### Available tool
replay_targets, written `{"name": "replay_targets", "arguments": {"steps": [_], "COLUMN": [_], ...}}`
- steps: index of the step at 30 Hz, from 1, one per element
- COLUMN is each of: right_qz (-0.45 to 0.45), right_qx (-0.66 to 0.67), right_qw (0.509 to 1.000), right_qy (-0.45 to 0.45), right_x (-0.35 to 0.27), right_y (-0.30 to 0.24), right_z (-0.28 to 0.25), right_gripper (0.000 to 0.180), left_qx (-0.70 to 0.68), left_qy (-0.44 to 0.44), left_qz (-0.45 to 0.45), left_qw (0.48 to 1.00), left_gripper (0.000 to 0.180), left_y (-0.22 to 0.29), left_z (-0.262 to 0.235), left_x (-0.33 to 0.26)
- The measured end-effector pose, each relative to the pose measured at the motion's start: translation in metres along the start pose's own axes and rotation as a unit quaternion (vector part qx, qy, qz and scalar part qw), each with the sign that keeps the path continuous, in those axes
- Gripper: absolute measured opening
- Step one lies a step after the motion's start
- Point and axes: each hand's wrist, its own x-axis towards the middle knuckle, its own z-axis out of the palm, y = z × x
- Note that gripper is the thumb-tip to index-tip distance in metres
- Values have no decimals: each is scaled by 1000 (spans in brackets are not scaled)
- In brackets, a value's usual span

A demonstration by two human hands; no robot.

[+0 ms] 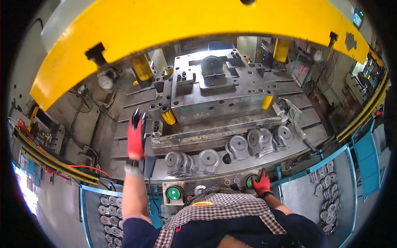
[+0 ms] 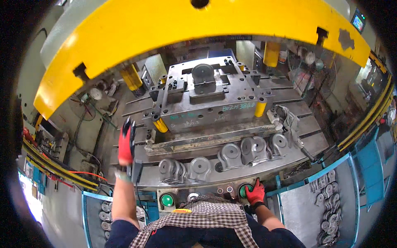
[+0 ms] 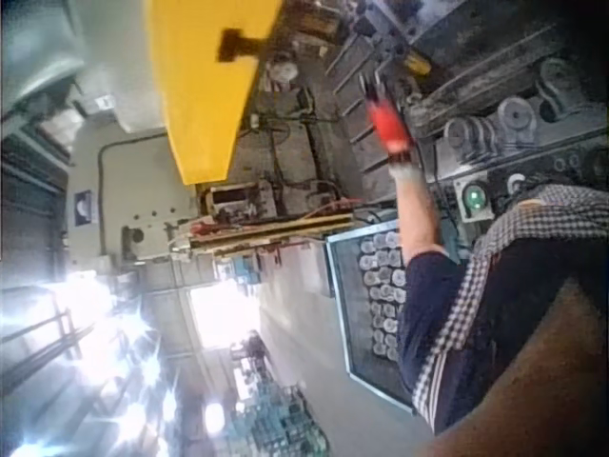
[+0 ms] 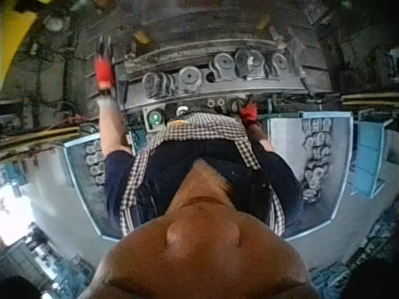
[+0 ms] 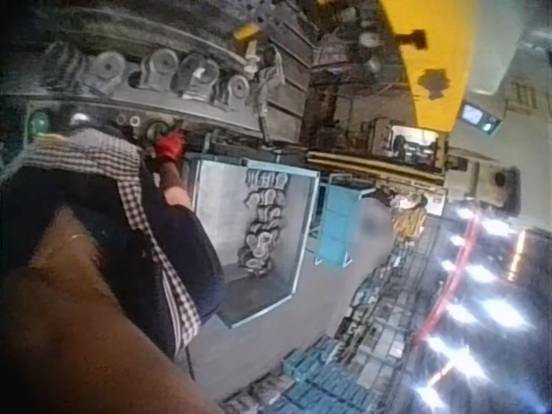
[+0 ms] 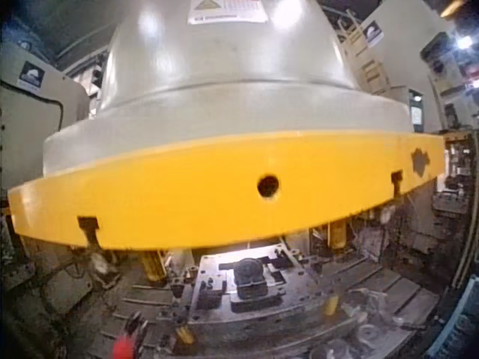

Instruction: The recorder is picking up metal pieces from a bin and placing them onto a press machine for processing.

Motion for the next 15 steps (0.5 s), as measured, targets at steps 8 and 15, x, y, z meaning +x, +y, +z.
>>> {"name": "replay_targets", "arguments": {"steps": [8, 15], "right_qz": [-12, 31], "right_qx": [16, 54], "right_qw": [1000, 998], "right_qy": [16, 16], "right_x": [-2, -7], "right_y": [-8, -10], "right_z": [1, -18], "right_gripper": [85, 78], "left_qx": [92, 463], "left_qy": [-103, -193], "left_qz": [45, -87], "left_qw": [989, 861], "left_gripper": [48, 97], "left_y": [-5, 44], "left_z": [159, 311], "left_x": [207, 227]}}
